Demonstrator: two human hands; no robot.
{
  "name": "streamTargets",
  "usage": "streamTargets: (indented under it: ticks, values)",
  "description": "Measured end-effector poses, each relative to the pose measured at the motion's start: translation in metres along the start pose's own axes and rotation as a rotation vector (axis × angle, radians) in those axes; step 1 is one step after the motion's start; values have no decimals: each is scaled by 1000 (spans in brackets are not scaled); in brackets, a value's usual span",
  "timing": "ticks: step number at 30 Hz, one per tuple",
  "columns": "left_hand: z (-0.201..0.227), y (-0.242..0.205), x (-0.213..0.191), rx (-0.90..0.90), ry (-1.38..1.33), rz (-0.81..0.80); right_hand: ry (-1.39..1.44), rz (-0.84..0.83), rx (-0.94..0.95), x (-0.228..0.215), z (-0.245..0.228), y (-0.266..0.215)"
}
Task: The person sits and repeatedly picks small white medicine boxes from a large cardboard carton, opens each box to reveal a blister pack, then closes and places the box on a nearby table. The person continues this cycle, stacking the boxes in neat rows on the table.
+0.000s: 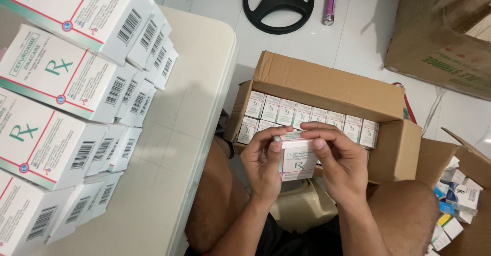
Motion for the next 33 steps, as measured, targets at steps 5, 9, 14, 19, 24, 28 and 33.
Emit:
streamTargets:
  ticks: [5,9,14,19,24,28,33]
  values:
    - [-7,2,-4,-53,-69,-10,-269,-26,-102,6,-10,0]
    - [-17,3,-2,-119,-206,-27,-226,-144,-156,13,-12,-1]
    - [-38,1,-1,-217,-99,-61,-316,-104,-275,27,-8,-9]
    - [-49,2,-8,-246,-66,40,-394,-63,-375,33,-13,-15]
    - [-20,14,-10,-279,-534,300,-593,0,-492,39,-42,-31]
    - [64,12,11,-91,-553,83,-570,16,-742,48,-79,-42]
    - [185,1,-18,372,-395,365,-408,-78,-956,102,-142,-31]
Point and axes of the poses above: each hand's wrist, its own y-axis towards the middle knuckle, its own x-axis out of the palm, z = x × y, the point moved 10 cm from there along y, towards the middle knuckle
